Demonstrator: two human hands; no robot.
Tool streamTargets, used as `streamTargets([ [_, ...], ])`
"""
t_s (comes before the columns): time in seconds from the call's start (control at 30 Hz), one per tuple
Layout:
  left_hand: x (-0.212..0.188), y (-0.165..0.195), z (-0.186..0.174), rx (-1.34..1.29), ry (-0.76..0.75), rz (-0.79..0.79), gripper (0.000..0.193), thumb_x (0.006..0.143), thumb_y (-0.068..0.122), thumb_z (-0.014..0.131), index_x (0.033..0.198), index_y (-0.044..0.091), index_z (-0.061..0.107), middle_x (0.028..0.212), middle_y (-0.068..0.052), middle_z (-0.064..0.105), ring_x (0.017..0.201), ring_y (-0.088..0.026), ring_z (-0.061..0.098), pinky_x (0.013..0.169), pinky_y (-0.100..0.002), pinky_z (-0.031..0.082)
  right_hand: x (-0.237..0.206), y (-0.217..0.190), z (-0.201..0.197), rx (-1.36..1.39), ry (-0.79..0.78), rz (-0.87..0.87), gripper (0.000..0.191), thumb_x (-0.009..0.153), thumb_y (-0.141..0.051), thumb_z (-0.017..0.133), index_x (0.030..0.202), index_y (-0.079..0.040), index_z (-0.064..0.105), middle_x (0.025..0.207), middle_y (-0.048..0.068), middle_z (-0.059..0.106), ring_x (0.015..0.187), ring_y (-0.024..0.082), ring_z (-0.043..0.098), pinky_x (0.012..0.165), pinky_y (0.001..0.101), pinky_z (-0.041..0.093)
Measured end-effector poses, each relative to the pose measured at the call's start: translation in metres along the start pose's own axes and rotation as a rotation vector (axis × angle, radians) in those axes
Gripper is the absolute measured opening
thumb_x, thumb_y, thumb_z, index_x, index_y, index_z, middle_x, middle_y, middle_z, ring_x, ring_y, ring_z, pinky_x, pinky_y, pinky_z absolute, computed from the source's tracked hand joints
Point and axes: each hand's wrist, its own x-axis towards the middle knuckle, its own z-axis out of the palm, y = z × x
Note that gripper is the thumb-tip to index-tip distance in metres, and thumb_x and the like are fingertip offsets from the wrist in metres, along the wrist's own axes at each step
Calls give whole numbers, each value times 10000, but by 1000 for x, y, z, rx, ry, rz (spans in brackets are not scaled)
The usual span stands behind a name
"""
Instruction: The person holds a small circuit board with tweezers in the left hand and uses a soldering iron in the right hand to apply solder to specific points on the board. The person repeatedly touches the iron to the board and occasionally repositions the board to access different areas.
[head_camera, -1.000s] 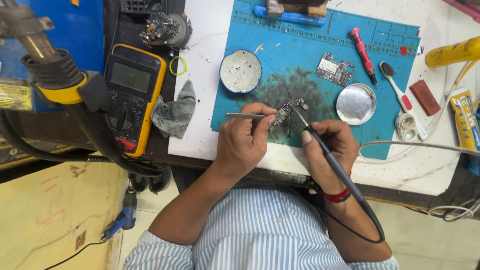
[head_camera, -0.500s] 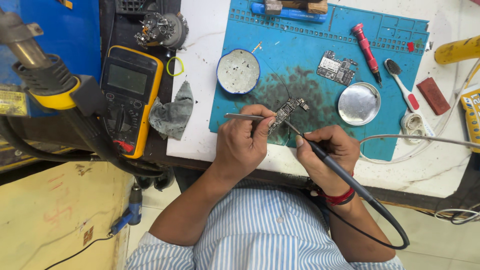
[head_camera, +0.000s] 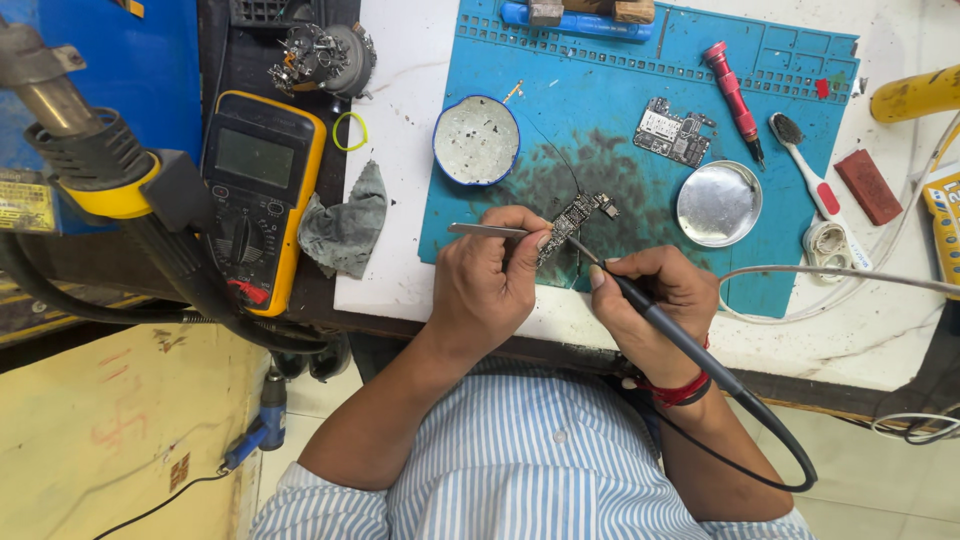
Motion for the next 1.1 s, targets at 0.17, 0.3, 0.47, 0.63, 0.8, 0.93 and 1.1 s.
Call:
streamTargets([
  [0.17,-1,1,4,-12,4,2,94,1042,98,671,1043,46,593,878,-39,689,642,-168,644,597,-332,502,-1,2,-4,10,-2,31,141,883,28,790,937,10,660,754,1,654,646,3,533,570,187,400],
  [0.3,-2,3,4,-2,2,-2,96,1034,94,674,1031,44,592,887,-41,697,621,-166,626,585,-333,493,-3,2,-5,0,5,18,140,882,31,785,938,9,659,767,2,661,651,4,537,575,187,405],
  [0.47,-3,4,5,-6,-9,-24,90,1033,92,678,1033,44,602,875,-34,692,615,-161,625,582,-330,494,-4,1,-7,3,2,6,135,886,33,780,941,10,658,777,4,669,657,6,549,582,187,415],
  [0.63,-4,5,5,0,3,5,92,1039,92,670,1034,42,592,909,-42,699,641,-165,632,599,-330,499,-7,0,-7,17,29,54,138,886,32,775,926,10,645,770,5,657,653,3,540,569,184,403],
  [0.8,-4,4,5,5,-10,-13,96,1036,97,672,1042,41,595,883,-38,690,630,-164,630,592,-331,496,-5,-1,-8,5,0,33,136,879,35,773,926,9,648,745,1,649,627,2,534,550,184,391],
  [0.93,-5,5,6,12,0,14,100,1040,99,667,1038,42,585,922,-46,703,640,-170,631,601,-335,499,-7,-1,-7,13,16,40,141,884,35,773,923,6,640,757,0,647,641,3,537,560,185,400],
  [1.1,-6,5,6,20,1,14,103,1041,100,669,1040,40,585,916,-44,701,641,-173,631,600,-339,501,-8,-1,-8,15,9,36,138,884,36,771,927,8,643,756,3,647,636,3,536,556,185,397],
])
